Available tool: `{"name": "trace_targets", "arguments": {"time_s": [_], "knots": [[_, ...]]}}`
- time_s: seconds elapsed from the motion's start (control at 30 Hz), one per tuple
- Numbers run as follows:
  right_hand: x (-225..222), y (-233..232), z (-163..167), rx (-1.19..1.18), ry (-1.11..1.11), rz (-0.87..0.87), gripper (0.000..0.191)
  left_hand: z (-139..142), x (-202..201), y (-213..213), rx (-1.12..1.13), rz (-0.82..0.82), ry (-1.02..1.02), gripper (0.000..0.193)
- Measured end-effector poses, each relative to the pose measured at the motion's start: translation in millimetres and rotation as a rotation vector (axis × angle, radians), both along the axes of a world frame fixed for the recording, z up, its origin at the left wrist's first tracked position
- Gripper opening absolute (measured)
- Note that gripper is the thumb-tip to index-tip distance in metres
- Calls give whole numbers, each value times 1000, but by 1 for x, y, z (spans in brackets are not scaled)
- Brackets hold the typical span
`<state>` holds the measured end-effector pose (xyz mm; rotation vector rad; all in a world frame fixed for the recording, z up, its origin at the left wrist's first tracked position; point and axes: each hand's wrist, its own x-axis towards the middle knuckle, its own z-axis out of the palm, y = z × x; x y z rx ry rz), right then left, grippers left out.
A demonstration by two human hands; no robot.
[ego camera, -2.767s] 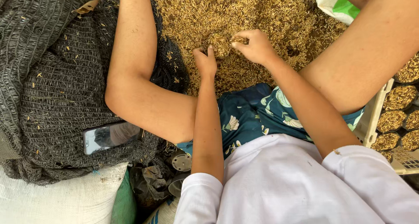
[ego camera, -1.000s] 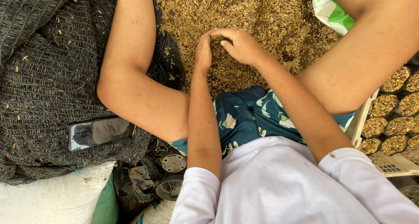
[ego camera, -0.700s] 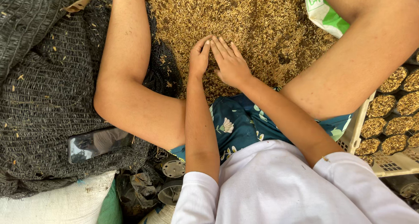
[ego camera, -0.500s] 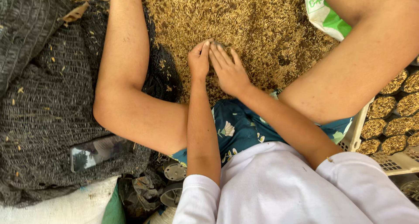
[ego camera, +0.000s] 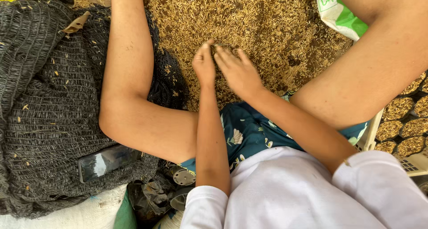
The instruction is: The person sits cross-legged and uses a small metal mold to compress loose straw into round pellets. They repeatedly scoop straw into the mold, press it, and place the finished pellets into a nearby crate.
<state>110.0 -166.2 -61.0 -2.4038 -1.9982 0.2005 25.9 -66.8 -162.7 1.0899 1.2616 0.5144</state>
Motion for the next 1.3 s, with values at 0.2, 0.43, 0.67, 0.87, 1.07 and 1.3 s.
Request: {"name": "trace_targets", "arguments": {"time_s": [0.2,0.43,0.67,0.87,1.07,1.3], "knots": [[47,-33,-6,239,1108,-706,27,-2,-17,11,179,64,85,33],[66,-22,-14,135,1205,-866,18,12,-13,10,223,-312,232,43],[81,-50,-58,-549,411,-673,49,9,-10,15,185,-476,275,48],[32,-44,-94,-487,332,-400,17,25,-5,13,222,-332,327,33],[50,-24,-57,-153,1186,-646,32,39,-4,10,181,-307,430,30],[16,-12,-21,12,771,-215,68,14,-1,22,16,-350,-35,41]]}}
